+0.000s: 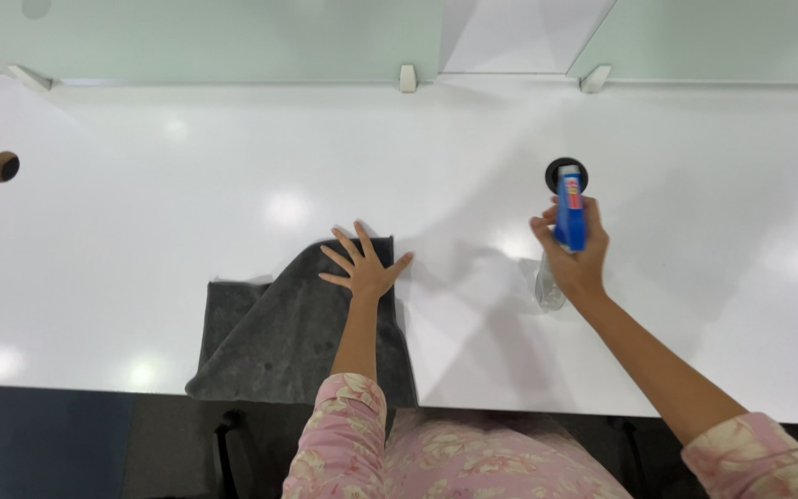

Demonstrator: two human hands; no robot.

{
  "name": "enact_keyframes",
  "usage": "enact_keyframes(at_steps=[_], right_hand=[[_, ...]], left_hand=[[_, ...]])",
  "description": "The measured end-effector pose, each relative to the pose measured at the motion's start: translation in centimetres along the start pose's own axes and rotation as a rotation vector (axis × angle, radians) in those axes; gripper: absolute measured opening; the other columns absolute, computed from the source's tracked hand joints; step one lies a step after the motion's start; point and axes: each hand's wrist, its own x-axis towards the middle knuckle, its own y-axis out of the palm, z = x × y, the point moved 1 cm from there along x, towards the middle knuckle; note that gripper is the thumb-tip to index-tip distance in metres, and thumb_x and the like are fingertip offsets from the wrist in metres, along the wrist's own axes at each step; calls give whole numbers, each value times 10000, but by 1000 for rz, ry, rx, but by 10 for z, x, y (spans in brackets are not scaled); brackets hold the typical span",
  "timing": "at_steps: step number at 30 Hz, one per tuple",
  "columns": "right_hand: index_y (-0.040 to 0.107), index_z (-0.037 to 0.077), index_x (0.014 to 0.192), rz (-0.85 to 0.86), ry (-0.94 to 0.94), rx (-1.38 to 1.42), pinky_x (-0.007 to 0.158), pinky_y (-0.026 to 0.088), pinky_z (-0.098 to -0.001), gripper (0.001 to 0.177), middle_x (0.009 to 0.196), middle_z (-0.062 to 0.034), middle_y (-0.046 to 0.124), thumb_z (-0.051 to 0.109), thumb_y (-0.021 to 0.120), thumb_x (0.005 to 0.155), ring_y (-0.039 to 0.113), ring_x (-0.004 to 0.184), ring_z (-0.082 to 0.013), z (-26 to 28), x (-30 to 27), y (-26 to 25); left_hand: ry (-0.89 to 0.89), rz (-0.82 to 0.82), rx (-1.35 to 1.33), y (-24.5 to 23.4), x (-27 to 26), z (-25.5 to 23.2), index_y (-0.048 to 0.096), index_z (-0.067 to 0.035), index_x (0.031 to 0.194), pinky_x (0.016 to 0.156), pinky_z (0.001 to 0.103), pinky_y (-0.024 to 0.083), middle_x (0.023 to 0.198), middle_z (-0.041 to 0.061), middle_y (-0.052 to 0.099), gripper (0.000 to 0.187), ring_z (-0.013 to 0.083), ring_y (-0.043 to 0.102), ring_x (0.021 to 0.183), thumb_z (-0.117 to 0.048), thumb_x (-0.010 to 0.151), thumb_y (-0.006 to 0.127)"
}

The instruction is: The person cleans a white desk surface by spraying it with liquid from a bottle and wiping the area with a dark cloth.

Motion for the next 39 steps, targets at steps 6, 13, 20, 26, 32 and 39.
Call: enact_keyframes(at_steps=[6,13,20,26,32,39], right_hand=[[593,23,1148,186,-53,-155,775,526,-304,343,988,-43,675,48,703,825,634,877,-130,-5,46,22],[635,33,1060,333,183,-322,676,493,-326,315,777,-94,658,124,693,765,605,684,-173,-29,105,49],[632,5,942,300,262,-395,665,494,-327,236,723,-70,659,131,704,756,609,664,-166,-47,126,52],[644,-4,932,276,310,-365,706,513,-318,221,755,-86,697,154,711,793,654,703,-166,-48,135,38],[658,31,1054,420,427,-279,724,538,-321,314,799,-84,694,131,703,759,688,718,-157,-31,115,16],[669,79,1131,591,538,-286,708,529,-340,378,775,-63,673,126,705,757,649,694,-158,-25,52,-4]], left_hand=[[-10,77,14,-9,-2,-2,-134,-226,1637,972,871,-180,1649,238,-323,1401,574,-375,1420,-919,669,603],[-23,130,46,-13,3,-5,-183,-217,1626,958,888,-159,1639,252,-343,1419,592,-378,1407,-928,671,589],[-23,162,22,-17,5,-6,-219,-211,1617,942,897,-161,1619,276,-365,1449,610,-399,1385,-910,665,620],[-33,180,29,-20,5,-9,-228,-212,1614,943,894,-160,1612,275,-379,1462,613,-399,1380,-908,659,633],[-32,165,4,-24,4,-8,-216,-217,1617,952,892,-166,1617,259,-379,1468,599,-396,1391,-900,649,651],[-7,107,-12,-24,-3,-8,-154,-221,1637,968,888,-164,1636,243,-345,1441,603,-364,1413,-880,652,666]])
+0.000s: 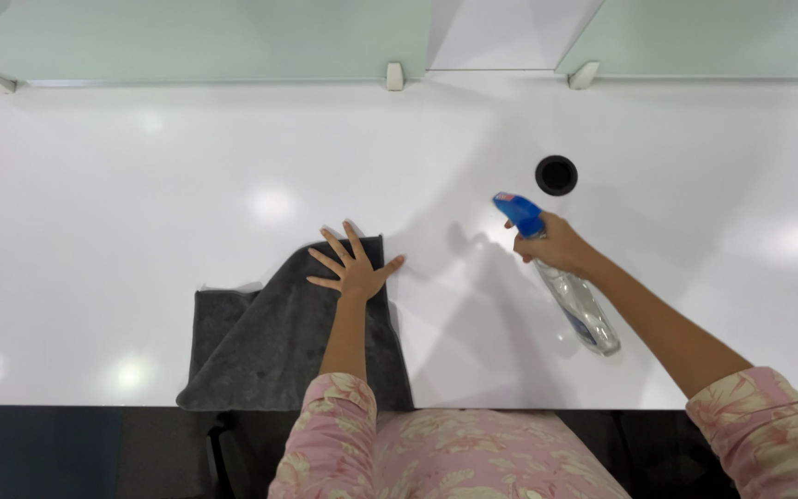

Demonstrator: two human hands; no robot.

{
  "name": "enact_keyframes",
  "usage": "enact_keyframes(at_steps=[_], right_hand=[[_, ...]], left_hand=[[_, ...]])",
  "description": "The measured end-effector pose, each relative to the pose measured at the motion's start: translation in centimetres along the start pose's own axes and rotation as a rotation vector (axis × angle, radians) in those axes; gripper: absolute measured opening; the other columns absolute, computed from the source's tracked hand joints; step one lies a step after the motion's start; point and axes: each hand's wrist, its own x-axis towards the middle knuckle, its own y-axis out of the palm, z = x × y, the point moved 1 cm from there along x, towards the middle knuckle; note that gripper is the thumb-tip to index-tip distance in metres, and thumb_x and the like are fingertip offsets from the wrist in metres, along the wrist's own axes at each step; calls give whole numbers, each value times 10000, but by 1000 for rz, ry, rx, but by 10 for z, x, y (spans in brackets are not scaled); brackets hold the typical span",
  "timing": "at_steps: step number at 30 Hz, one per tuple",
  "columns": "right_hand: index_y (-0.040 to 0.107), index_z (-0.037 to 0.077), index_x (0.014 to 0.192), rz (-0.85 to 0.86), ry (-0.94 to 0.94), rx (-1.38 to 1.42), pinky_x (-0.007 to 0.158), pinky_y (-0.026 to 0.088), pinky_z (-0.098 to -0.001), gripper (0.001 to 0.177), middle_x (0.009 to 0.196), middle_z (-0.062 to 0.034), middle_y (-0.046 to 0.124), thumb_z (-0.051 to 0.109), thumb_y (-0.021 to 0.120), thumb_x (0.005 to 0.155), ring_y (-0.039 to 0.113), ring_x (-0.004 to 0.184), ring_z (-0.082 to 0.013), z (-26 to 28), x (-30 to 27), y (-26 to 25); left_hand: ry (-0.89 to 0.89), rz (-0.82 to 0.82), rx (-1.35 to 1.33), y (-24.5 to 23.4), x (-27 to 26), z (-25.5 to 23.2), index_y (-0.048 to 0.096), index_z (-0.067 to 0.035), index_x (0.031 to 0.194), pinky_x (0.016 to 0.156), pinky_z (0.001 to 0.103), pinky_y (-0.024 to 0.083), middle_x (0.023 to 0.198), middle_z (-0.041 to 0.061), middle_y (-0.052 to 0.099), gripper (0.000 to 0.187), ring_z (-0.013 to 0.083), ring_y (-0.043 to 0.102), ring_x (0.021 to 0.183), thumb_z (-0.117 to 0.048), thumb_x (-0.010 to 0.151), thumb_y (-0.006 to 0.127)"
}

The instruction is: The person cleans a white desk surface by spraying it with liquid from a bottle and wiping the area with a dark cloth.

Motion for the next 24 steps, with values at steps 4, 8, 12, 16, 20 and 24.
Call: enact_keyframes(at_steps=[4,8,12,16,20,24], right_hand=[[690,64,1087,33,24,6,700,542,-341,333,768,-53,666,126,712,761,643,676,-156,-20,-30,14],[690,35,1036,33,40,-7,707,538,-344,295,761,-79,672,131,715,759,658,676,-174,-41,-46,24],[682,-11,987,-58,11,30,719,552,-350,286,786,-89,690,121,727,737,679,705,-182,-55,-43,28],[668,-35,974,-101,15,94,739,546,-341,276,819,-90,694,121,720,753,703,729,-183,-54,-47,31],[673,8,1040,-62,52,102,731,571,-350,301,830,-71,675,121,717,764,677,730,-175,-48,-66,40],[686,55,1108,83,78,43,720,544,-351,352,791,-77,652,114,705,761,647,709,-178,-57,-91,50]], left_hand=[[70,-181,80,15,-12,1,-26,-196,1656,1041,856,-101,1675,245,-218,1283,556,-244,1484,-821,754,640],[241,-306,141,36,-27,1,64,-135,1654,1087,834,-42,1687,243,-104,1014,482,-141,1535,-669,940,547],[347,-373,126,47,-34,1,158,-104,1631,1148,777,2,1704,203,-18,837,422,-45,1560,-554,1015,502],[406,-405,111,50,-41,0,211,-80,1626,1159,757,27,1707,198,29,763,406,12,1567,-477,1044,503],[434,-380,78,45,-41,6,257,-72,1601,1163,749,51,1695,204,73,732,395,61,1566,-421,1019,532],[497,-436,27,48,-45,14,304,-36,1588,1173,745,72,1689,227,134,687,396,111,1572,-375,1038,540]])
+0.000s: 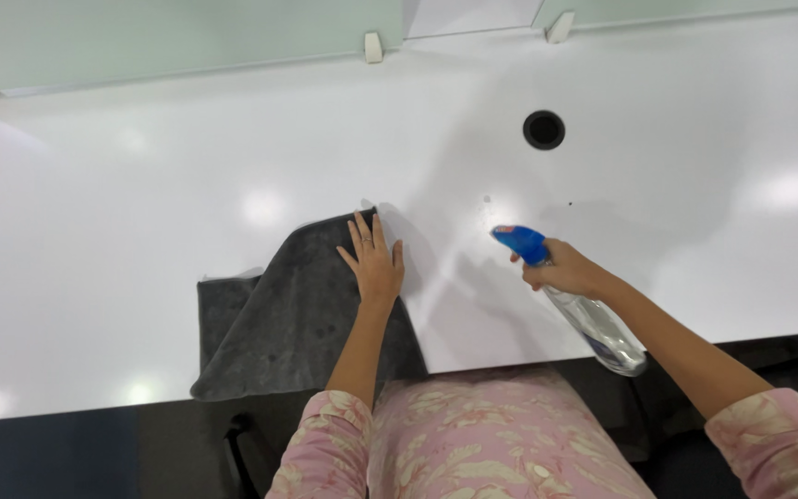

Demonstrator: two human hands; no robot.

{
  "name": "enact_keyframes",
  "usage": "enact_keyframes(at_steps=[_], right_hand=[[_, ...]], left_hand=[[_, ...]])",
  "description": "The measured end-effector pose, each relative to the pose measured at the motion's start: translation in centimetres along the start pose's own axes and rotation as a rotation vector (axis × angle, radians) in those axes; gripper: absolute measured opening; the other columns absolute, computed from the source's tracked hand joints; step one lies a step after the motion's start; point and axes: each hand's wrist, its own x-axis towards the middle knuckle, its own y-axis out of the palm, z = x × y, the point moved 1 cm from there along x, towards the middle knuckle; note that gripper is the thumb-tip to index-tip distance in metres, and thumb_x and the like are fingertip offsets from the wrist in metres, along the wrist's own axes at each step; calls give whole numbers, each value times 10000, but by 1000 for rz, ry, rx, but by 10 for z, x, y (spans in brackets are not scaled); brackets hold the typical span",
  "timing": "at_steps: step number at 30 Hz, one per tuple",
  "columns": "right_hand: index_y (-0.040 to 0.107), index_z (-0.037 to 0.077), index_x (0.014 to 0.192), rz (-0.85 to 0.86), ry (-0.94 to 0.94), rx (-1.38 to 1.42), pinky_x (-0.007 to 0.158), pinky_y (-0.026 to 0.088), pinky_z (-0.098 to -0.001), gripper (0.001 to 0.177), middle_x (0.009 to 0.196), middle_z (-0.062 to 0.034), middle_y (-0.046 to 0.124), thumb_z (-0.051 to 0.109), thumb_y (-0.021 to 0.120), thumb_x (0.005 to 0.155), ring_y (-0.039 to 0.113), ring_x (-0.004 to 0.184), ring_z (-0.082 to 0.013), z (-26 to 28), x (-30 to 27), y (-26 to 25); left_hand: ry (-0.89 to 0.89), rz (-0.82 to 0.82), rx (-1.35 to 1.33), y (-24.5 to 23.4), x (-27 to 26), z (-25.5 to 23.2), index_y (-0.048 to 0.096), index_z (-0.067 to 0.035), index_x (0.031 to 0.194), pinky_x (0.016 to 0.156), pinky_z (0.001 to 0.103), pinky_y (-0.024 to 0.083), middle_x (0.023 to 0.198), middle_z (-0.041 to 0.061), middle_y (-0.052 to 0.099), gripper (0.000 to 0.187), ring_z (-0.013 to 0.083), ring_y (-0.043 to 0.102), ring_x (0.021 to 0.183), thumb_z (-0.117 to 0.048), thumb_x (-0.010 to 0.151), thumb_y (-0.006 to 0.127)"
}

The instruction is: The person cleans a white desk surface by spraying it with liquid from a bottle and wiping the area with a dark cloth.

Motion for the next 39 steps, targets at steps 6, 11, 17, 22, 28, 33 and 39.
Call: enact_keyframes(at_steps=[6,11,17,22,28,33,39], right_hand=[[691,49,1025,169,89,-100,705,546,-348,274,743,-104,660,111,695,758,646,686,-179,-36,-18,26],[670,9,940,169,120,-62,718,554,-342,221,767,-94,695,106,724,750,692,699,-187,-69,-24,22],[677,34,1003,151,49,11,730,542,-349,258,762,-77,668,98,711,756,675,719,-189,-83,-44,-17],[666,69,1098,97,-15,148,746,577,-347,331,771,-26,633,73,693,768,651,747,-162,-96,-56,-70],[680,81,1134,-113,-125,151,744,560,-329,387,789,-29,662,28,677,751,673,746,-151,-125,-68,-150],[689,93,1104,-274,-208,129,736,533,-325,349,792,-16,646,28,704,762,652,759,-138,-144,-73,-207],[688,92,1085,-269,-215,129,748,535,-323,343,778,-6,637,13,710,752,656,775,-127,-141,-68,-240]], left_hand=[[-8,32,-2,-6,-6,-1,323,-41,1579,1176,734,60,1686,231,142,655,392,106,1566,-356,1042,529],[-55,42,21,-2,-6,-9,309,-50,1582,1203,695,65,1692,210,144,631,375,106,1568,-343,1058,502],[-53,19,55,24,-24,-45,290,-73,1599,1207,688,104,1692,206,144,640,363,127,1571,-351,1059,491],[68,15,57,73,-23,-115,288,-105,1600,1204,677,102,1696,185,153,631,386,126,1558,-361,1055,474],[271,137,-19,135,-24,-232,266,-83,1612,1223,667,61,1711,137,175,605,369,94,1580,-352,1090,415],[235,182,24,154,-12,-280,325,-98,1576,1209,669,23,1694,108,191,563,349,81,1566,-351,1079,405],[217,114,62,165,-3,-301,508,-83,1476,1216,670,39,1669,127,265,461,343,122,1566,-294,1069,459]])
